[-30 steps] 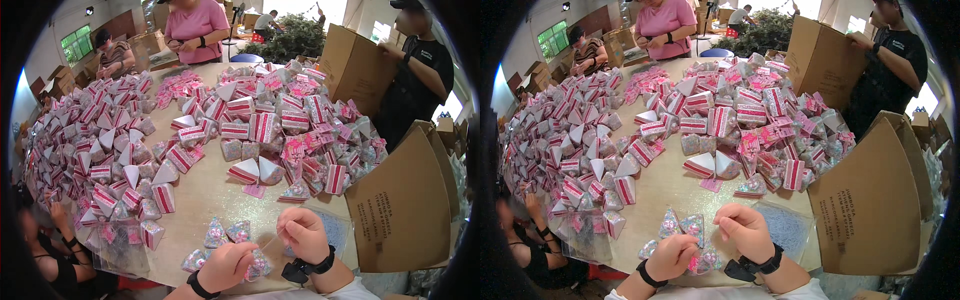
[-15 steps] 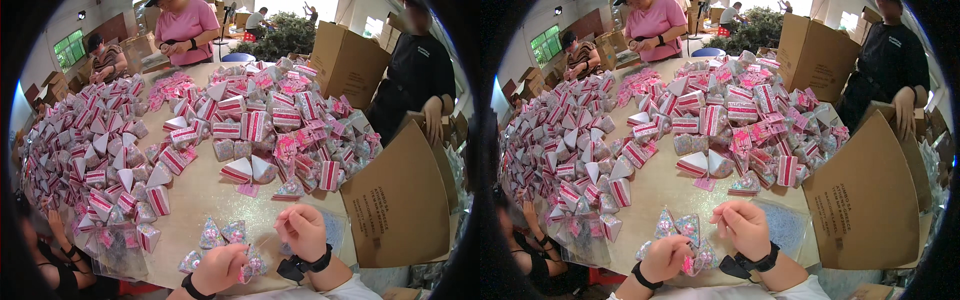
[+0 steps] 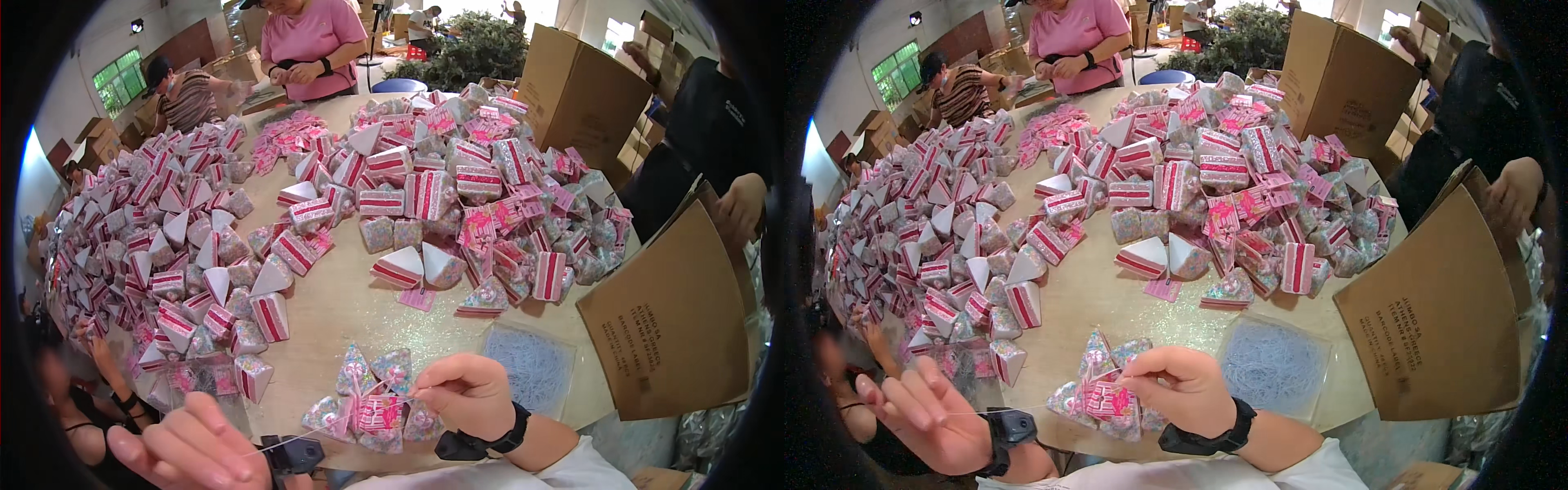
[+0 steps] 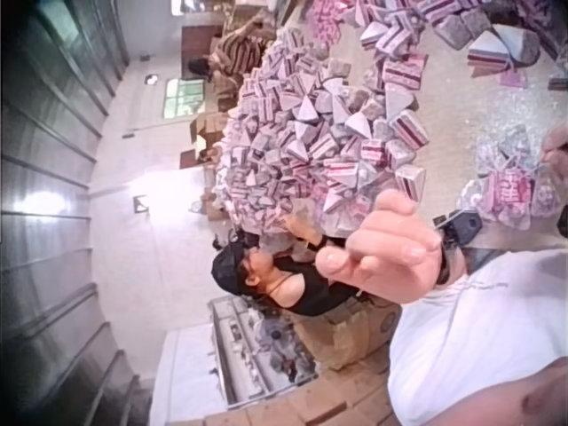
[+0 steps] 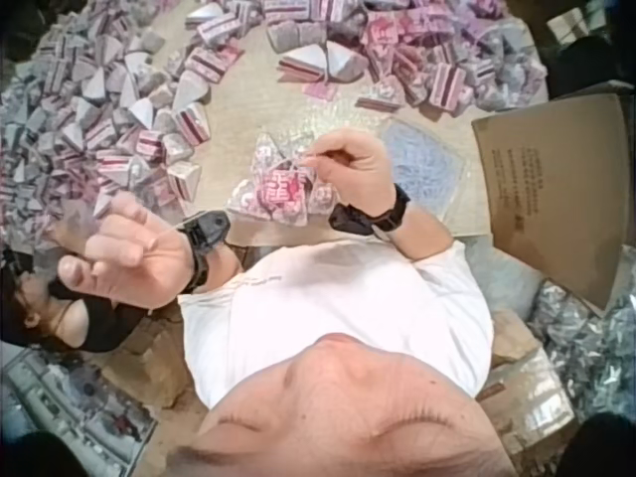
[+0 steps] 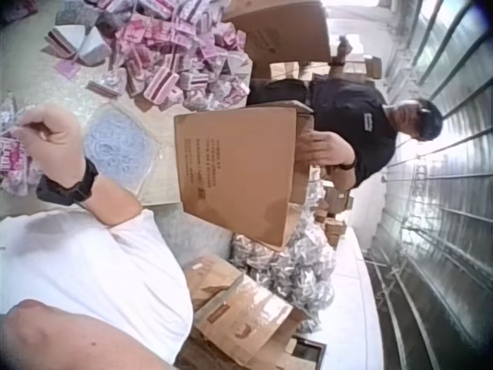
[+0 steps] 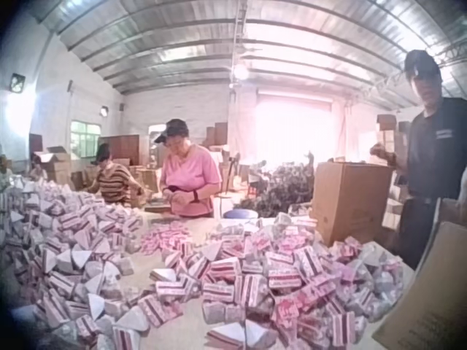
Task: Packaging small decorative triangle-shaped items into plastic bags and boxes.
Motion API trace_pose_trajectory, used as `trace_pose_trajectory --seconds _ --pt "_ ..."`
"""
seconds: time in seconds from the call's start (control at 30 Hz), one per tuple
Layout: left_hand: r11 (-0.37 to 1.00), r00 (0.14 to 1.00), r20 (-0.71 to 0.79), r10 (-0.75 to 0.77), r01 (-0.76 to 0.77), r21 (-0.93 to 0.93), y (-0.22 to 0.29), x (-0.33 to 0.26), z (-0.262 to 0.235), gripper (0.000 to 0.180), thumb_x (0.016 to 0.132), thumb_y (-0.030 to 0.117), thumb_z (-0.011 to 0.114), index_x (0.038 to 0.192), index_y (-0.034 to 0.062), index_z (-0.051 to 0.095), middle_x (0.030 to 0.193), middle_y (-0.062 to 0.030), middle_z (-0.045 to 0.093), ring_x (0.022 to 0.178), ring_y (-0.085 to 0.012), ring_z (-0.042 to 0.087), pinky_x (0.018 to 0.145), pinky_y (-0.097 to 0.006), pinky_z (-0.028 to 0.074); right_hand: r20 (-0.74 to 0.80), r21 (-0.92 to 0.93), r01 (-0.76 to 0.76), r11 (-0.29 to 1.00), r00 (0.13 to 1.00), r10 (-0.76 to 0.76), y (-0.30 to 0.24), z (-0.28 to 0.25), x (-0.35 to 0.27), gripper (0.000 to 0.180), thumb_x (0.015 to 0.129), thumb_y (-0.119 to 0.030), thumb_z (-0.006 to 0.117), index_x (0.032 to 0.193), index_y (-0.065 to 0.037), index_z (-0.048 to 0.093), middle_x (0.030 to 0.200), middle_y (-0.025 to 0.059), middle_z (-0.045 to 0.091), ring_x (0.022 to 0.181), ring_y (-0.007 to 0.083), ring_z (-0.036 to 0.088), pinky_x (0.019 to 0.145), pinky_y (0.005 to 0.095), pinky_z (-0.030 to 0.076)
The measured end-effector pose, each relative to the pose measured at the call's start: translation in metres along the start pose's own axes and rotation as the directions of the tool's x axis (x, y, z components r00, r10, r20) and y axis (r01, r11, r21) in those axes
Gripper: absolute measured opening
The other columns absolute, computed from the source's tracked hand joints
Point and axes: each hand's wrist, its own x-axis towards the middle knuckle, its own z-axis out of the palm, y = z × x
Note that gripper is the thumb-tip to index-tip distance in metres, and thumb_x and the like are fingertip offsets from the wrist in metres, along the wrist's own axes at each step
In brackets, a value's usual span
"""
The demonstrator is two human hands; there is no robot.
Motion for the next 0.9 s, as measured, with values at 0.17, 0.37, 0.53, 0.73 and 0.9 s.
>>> trace_pose_trajectory --seconds 0.17,0.37,0.53,0.73,0.9 --pt "0.766 0.637 0.434 -0.637 0.587 0.262 -0.023 -0.048 0.012 0.019 0.097 0.007 0.046 0.112 0.0037 0.036 0.081 -0.0139 0.066 0.083 -0.0255 0.067 0.076 -0.034 0.050 0.096 -0.181 0.072 0.981 0.994 -0.055 -0.010 0.006 0.005 0.012 0.081 -0.001 0.067 0.093 -0.002 0.066 0.080 0.0073 0.063 0.066 0.0152 0.059 0.059 0.0259 0.046" --pt "0.653 0.537 0.419 -0.732 0.728 0.208 -0.044 -0.083 0.009 0.020 0.098 0.003 0.040 0.116 0.0014 0.033 0.091 -0.0180 0.067 0.094 -0.0256 0.066 0.082 -0.031 0.051 0.146 -0.518 0.392 0.760 0.916 -0.374 -0.016 -0.005 0.005 0.016 0.077 -0.001 0.070 0.093 -0.004 0.068 0.081 0.0078 0.061 0.069 0.0206 0.058 0.060 0.0287 0.045" --pt "0.681 0.412 0.561 -0.718 0.580 0.447 -0.043 -0.085 0.012 0.024 0.098 0.006 0.043 0.120 0.0036 0.032 0.084 -0.0140 0.065 0.076 -0.0167 0.064 0.072 -0.027 0.052 0.116 -0.528 0.384 0.758 0.916 -0.383 -0.020 -0.008 -0.002 0.018 0.077 -0.002 0.072 0.093 -0.004 0.067 0.082 0.0057 0.058 0.069 0.0166 0.054 0.059 0.0259 0.043" --pt "0.671 0.435 0.607 -0.666 0.705 0.230 -0.049 -0.098 0.013 0.027 0.098 0.007 0.043 0.122 0.0040 0.033 0.078 -0.0101 0.063 0.061 -0.0105 0.056 0.056 -0.022 0.045 0.032 -0.308 0.079 0.948 0.997 -0.073 -0.023 -0.012 -0.005 0.016 0.076 -0.001 0.073 0.091 -0.005 0.069 0.085 0.0040 0.057 0.073 0.0114 0.053 0.062 0.0241 0.041" --pt "0.558 0.337 0.632 -0.698 0.809 0.184 -0.052 -0.094 0.009 0.030 0.099 0.011 0.045 0.126 0.0038 0.033 0.074 -0.0053 0.060 0.056 -0.0069 0.050 0.051 -0.020 0.041 0.048 -0.239 0.010 0.971 0.999 0.001 -0.021 -0.013 -0.004 0.016 0.075 0.000 0.073 0.089 -0.006 0.070 0.084 0.0037 0.057 0.074 0.0120 0.054 0.064 0.0242 0.040"
